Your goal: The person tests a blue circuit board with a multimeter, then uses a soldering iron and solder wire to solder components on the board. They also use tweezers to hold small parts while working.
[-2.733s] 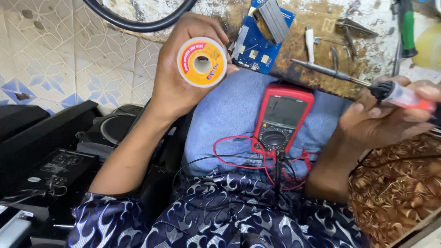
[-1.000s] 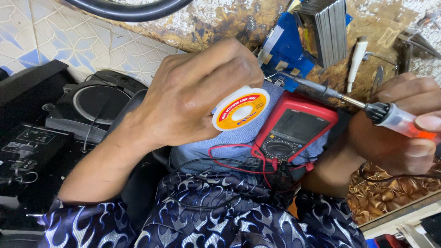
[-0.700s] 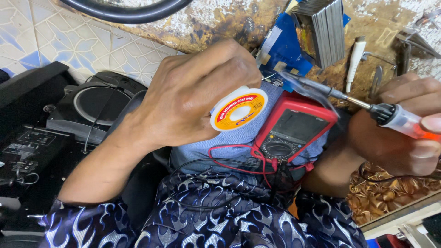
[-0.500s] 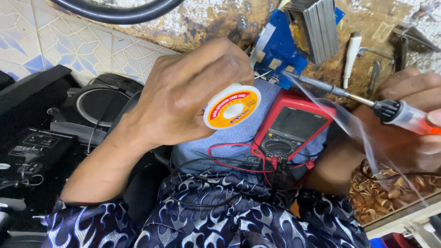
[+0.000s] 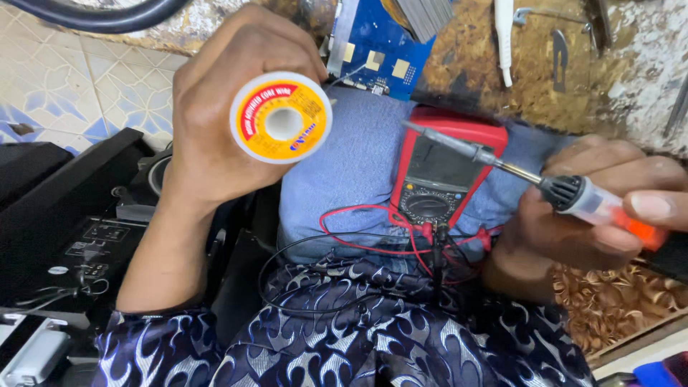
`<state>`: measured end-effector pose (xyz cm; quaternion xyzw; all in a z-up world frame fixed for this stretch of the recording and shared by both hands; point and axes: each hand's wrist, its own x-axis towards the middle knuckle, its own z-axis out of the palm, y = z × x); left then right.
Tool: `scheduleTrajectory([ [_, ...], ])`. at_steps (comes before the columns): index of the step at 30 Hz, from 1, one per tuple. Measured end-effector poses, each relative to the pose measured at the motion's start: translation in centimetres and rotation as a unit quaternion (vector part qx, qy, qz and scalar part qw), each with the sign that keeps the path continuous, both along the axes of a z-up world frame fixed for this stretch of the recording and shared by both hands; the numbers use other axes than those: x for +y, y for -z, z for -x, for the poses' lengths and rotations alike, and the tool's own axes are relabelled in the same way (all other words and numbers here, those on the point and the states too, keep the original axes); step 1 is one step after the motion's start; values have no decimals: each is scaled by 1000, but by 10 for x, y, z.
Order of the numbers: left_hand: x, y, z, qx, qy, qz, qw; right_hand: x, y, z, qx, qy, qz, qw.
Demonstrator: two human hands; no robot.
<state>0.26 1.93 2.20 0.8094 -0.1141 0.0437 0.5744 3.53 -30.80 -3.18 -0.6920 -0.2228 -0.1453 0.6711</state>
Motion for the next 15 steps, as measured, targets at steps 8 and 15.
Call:
scheduleTrajectory([
  [8,1,10,13,7,-57,-62,996,33,-44,36,30,-3,91,995],
  [15,5,60,29,22,-99,-49,994,36,-48,63,-23,56,119,991],
])
